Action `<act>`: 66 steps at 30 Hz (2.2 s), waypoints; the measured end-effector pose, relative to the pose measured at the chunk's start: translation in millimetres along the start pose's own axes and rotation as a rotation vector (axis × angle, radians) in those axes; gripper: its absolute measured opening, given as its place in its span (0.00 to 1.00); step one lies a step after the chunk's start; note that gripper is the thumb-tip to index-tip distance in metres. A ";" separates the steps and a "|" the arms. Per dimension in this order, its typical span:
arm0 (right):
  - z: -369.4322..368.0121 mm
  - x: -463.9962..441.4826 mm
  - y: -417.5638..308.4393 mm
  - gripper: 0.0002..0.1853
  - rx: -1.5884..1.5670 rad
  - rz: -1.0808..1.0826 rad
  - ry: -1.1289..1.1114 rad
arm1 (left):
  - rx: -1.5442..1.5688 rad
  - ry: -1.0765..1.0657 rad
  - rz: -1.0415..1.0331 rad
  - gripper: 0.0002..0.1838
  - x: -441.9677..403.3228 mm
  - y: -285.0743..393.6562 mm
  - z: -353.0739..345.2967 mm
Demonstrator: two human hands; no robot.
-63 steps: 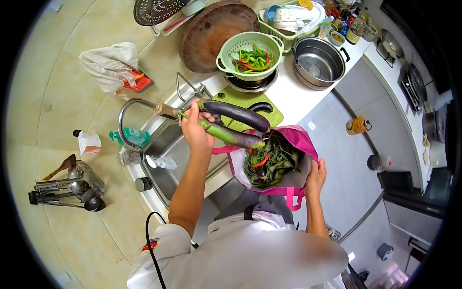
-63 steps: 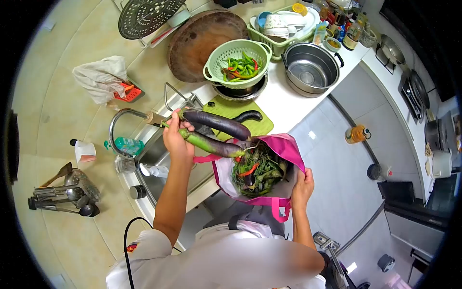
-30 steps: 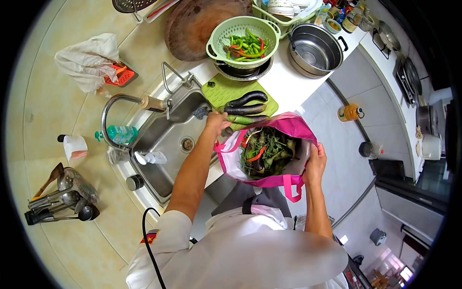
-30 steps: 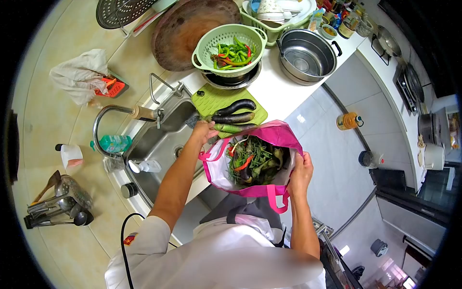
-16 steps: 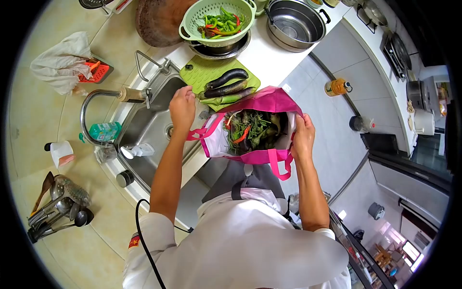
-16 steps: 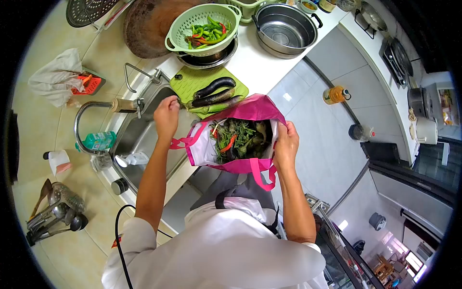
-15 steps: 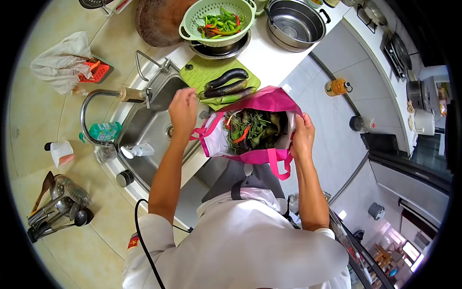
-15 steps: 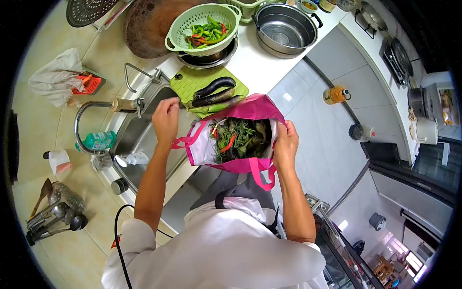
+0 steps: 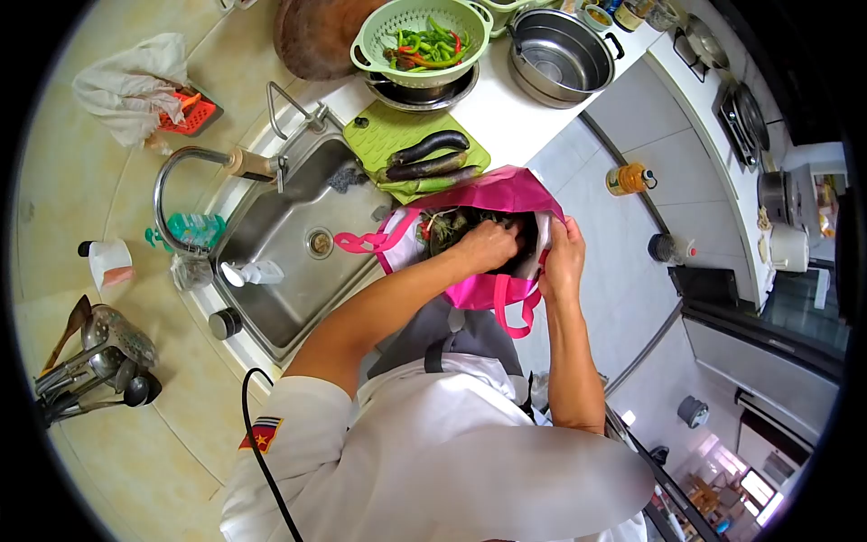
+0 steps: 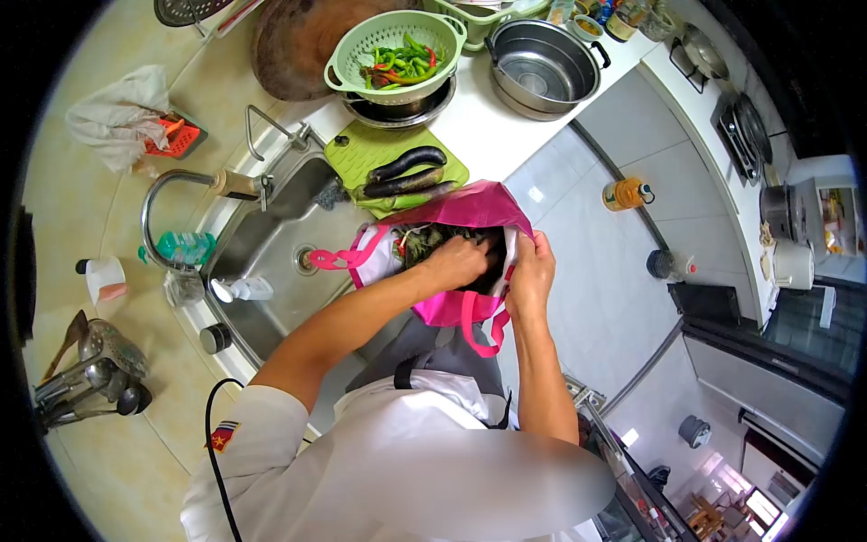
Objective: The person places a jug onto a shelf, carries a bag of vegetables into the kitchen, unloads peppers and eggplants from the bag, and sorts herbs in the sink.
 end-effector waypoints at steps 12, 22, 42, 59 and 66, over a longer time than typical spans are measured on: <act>24.7 -10.8 19.5 0.07 0.114 -0.009 0.073 | 0.744 0.469 0.016 0.13 94.8 -28.2 153.6; 7.3 -5.2 11.6 0.07 -0.037 -0.066 0.091 | 1.329 0.654 0.196 0.13 176.6 -118.3 175.8; 15.1 -4.5 14.6 0.08 -0.031 -0.105 0.101 | 1.663 1.008 0.664 0.18 89.8 -219.4 26.3; -4.2 0.1 0.1 0.07 -0.073 -0.137 0.045 | 0.185 0.658 0.423 0.10 106.6 -101.0 131.8; -6.8 0.8 -0.1 0.07 -0.075 -0.120 0.018 | 0.295 0.189 -0.135 0.16 35.5 -11.8 29.1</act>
Point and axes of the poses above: each hand's wrist, its own x-axis away from the middle knuckle, its own z-axis out of the back of the hand, y = z × x, the point moved 5 cm from there along -x, towards the middle knuckle, and after that the axes turned 6 degrees about y, right-handed, at the moved point
